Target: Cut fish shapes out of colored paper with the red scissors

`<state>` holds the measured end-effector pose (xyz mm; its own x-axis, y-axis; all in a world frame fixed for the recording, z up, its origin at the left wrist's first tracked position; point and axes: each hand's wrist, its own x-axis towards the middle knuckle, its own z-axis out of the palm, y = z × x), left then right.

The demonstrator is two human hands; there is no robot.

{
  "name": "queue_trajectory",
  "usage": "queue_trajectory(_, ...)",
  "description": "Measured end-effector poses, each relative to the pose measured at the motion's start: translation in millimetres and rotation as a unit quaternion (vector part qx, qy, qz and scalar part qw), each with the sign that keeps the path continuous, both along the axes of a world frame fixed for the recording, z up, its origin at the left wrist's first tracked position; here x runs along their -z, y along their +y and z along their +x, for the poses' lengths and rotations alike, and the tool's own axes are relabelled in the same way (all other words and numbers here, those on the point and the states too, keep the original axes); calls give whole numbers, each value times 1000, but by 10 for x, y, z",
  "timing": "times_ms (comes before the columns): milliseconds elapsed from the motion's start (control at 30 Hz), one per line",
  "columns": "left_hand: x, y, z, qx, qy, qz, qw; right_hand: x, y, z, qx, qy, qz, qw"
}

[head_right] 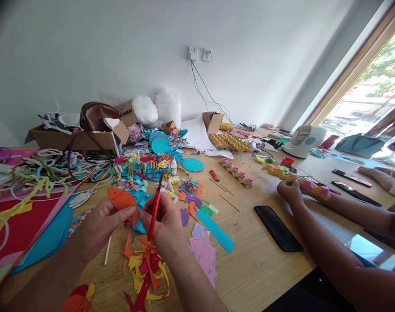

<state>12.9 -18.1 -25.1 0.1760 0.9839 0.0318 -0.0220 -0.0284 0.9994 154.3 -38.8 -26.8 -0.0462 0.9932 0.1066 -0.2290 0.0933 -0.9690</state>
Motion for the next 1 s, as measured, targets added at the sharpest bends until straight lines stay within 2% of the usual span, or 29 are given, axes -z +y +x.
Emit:
queue_trajectory(100,-9,9,-38,17,10,7,1000,-6,31,46,-4,-24,11,1000)
queue_trajectory(200,-52,-1,-78,25,-10,9,1000,73,63,97,-3,-69,13,998)
queue_trajectory(333,-97,-18,-113,21,-21,21,999,260,46,113,-67,-151,1,986)
queue_trajectory(400,-93,-13,-118,13,-13,21,1000,297,8,103,-100,-159,-2,982)
queue_trajectory(667,-47,11,-119,29,2,12,1000,114,-117,109,-165,-181,-27,969)
queue_trajectory(1000,-54,-2,-81,30,29,7,999,192,-123,159,-183,-173,-34,967)
